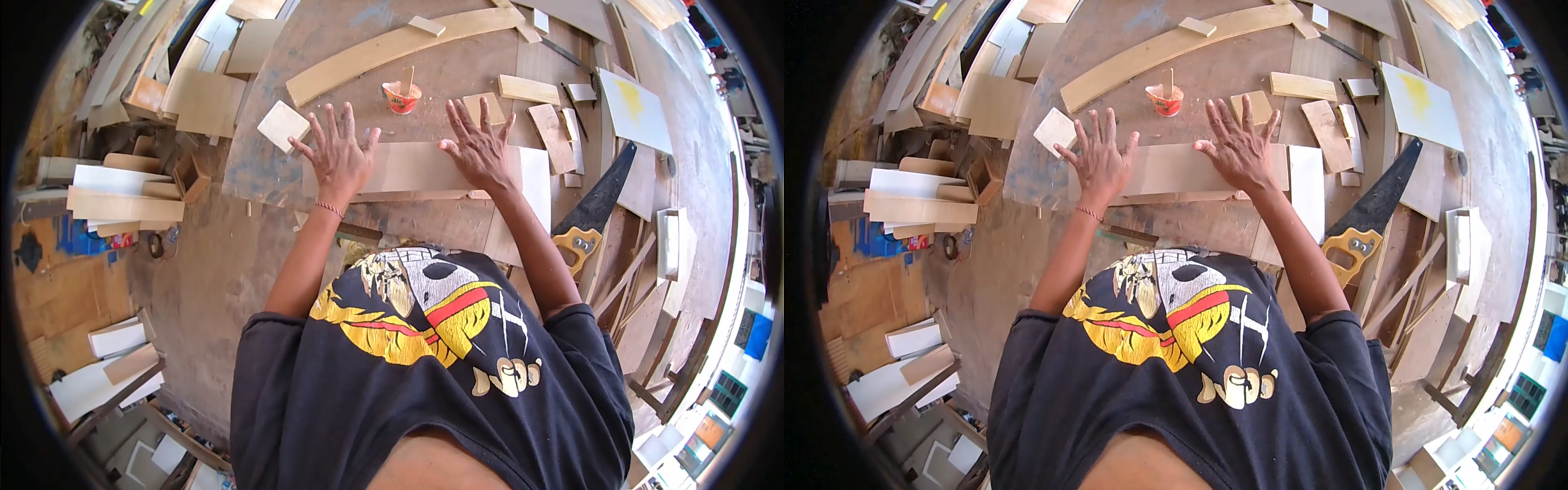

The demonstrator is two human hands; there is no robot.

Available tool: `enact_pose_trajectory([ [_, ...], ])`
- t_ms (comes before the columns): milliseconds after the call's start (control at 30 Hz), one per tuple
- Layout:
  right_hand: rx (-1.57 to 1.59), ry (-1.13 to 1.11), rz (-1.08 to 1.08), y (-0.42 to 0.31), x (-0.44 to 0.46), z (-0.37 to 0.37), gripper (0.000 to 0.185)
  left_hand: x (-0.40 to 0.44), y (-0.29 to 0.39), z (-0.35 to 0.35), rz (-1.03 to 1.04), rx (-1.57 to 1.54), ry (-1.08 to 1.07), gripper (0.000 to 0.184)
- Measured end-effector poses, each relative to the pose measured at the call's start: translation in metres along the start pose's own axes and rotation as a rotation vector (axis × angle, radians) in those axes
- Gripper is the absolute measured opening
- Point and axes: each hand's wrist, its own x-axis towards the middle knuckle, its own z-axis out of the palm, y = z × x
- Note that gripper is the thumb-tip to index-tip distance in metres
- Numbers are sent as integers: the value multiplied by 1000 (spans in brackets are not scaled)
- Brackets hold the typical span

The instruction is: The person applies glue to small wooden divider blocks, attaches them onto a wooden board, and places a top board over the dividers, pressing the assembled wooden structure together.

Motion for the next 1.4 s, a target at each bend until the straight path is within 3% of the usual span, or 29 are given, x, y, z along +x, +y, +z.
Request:
enact_pose_trajectory([
  [433,21,-44,16,4,6,-7,75,4,-2,4,-1,-34,10,74],
  [500,241,-64,57,11,6,-13,76,5,-4,2,-6,-112,38,77],
  [733,98,-98,93,11,2,-27,76,8,-10,-4,-24,-97,39,80],
  [900,85,-146,46,-31,14,-8,68,8,14,1,4,-99,-21,76],
  [1033,42,-9,115,-63,22,9,64,4,40,6,27,-74,-28,71],
  [1400,104,39,126,-67,20,15,58,-1,42,3,23,-74,5,63],
])
